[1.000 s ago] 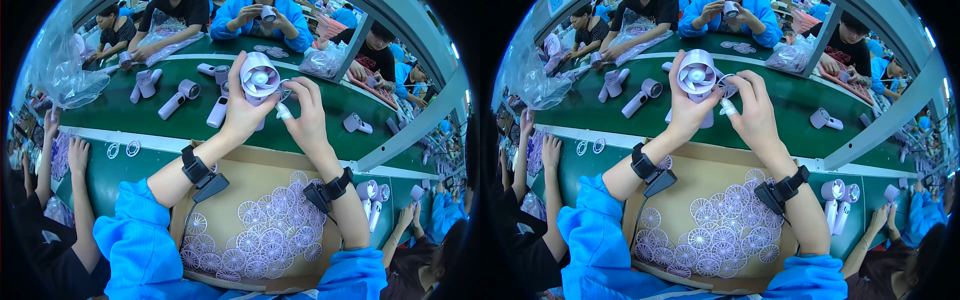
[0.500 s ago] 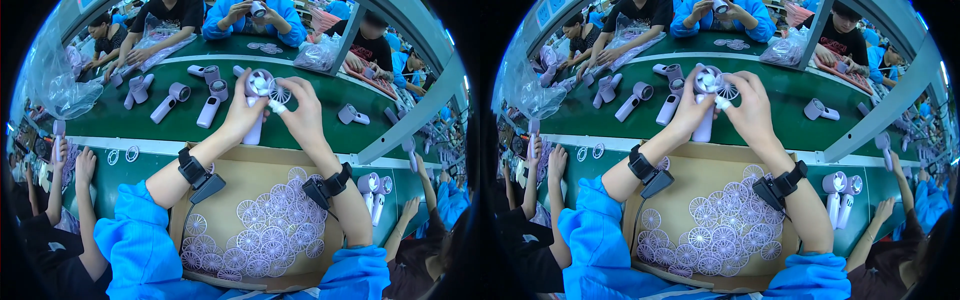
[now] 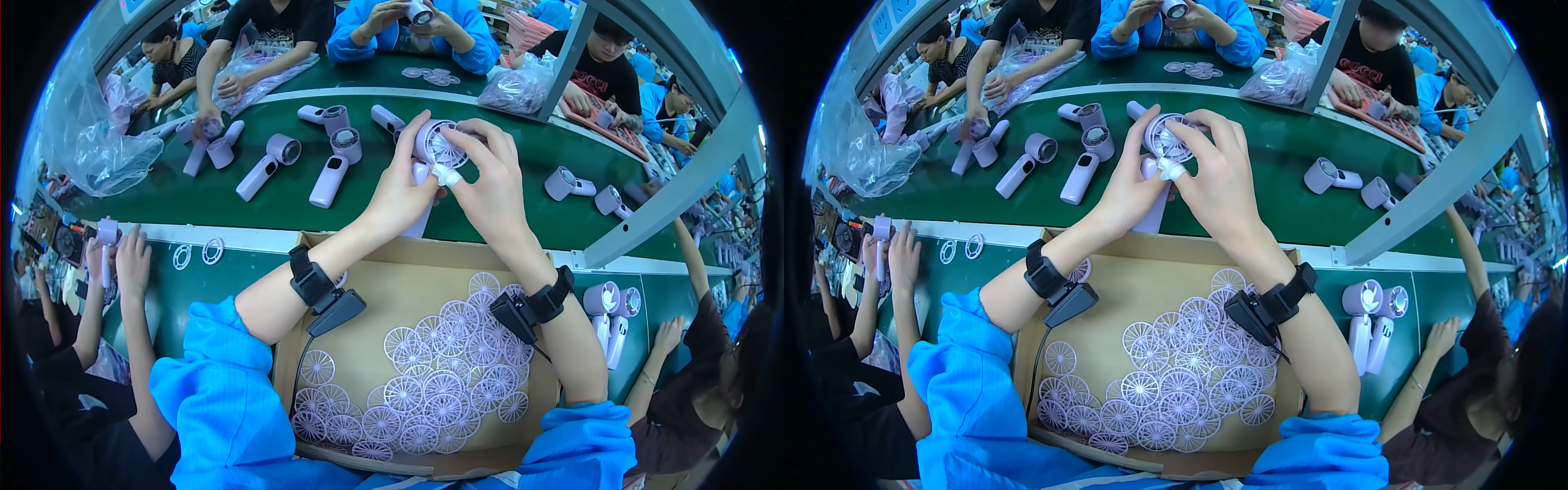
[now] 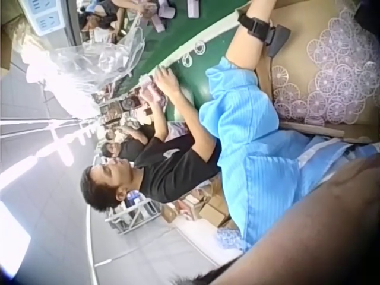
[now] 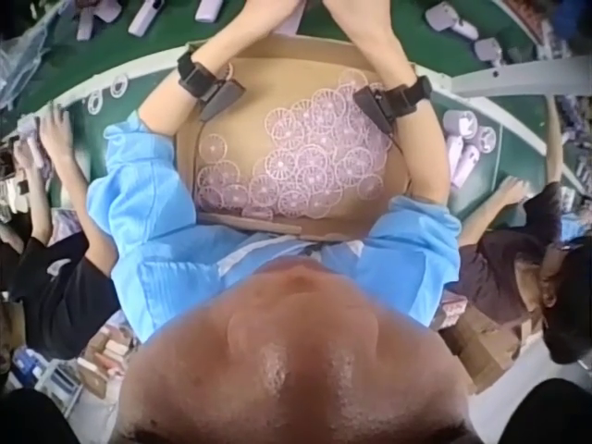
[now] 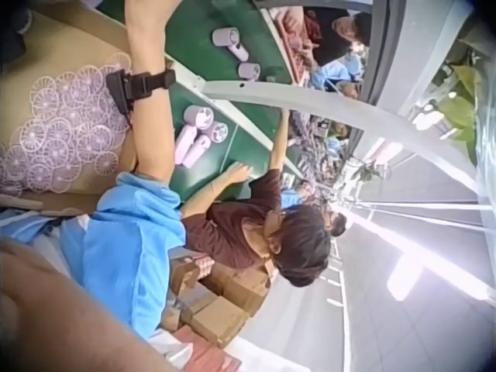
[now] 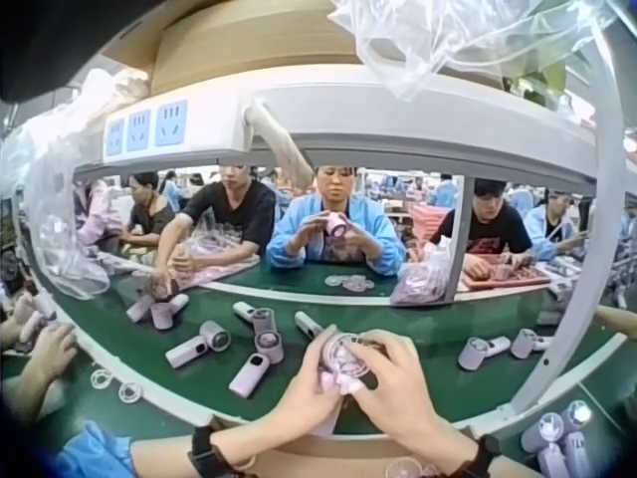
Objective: The person picks up a fan body, inserts a fan blade, and presses a fan cover onto the front before placing it on the conveyor belt.
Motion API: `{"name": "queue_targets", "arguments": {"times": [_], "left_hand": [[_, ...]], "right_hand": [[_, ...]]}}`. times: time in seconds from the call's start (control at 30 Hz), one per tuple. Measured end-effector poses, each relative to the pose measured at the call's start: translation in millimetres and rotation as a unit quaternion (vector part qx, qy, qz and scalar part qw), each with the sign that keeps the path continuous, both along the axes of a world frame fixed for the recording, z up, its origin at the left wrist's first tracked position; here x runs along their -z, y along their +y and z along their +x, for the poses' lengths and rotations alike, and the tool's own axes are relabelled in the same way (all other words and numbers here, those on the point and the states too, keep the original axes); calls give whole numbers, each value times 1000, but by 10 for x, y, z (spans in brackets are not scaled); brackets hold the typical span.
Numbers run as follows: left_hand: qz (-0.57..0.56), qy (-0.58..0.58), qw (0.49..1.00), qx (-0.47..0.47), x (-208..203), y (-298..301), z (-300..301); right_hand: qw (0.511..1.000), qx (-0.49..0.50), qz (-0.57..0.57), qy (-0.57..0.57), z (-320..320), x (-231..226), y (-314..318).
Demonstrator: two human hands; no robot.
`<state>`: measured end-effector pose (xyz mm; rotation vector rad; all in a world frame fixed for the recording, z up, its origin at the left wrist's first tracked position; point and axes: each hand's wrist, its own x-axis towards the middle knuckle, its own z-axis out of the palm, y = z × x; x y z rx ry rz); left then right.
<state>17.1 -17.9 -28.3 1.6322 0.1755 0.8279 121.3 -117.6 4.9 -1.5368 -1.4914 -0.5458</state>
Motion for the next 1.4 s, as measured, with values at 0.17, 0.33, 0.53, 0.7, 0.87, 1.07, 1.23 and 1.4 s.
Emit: {"name": "queue_targets", "arguments": {"times": [0.17, 0.33, 0.53, 0.7, 0.87, 1.07, 1.23, 1.4], "left_hand": [[5, 18, 1000, 9, -2, -4, -16], [-4, 29, 999, 16, -30, 15, -23], [-56, 45, 992, 106, -192, 26, -70], [-111, 52, 981, 151, -111, 104, -89], [-110, 39, 987, 112, -161, 81, -95], [-66, 104, 985, 118, -137, 27, -132], [-67, 85, 989, 101, -124, 13, -62], [-39, 113, 990, 76, -96, 6, -49]], "right_hand": [[1000, -9, -1, 9, -6, 0, 2], [1000, -10, -7, -7, 14, -13, 20], [986, 18, 2, -165, 203, -62, -25], [866, -258, -36, 426, 150, 188, 107], [833, -322, -56, 447, 133, 197, 104], [835, -306, -34, 456, 162, 269, 65], [812, -332, -46, 478, 245, 290, 199], [823, -262, -74, 498, 205, 385, 214]]}}
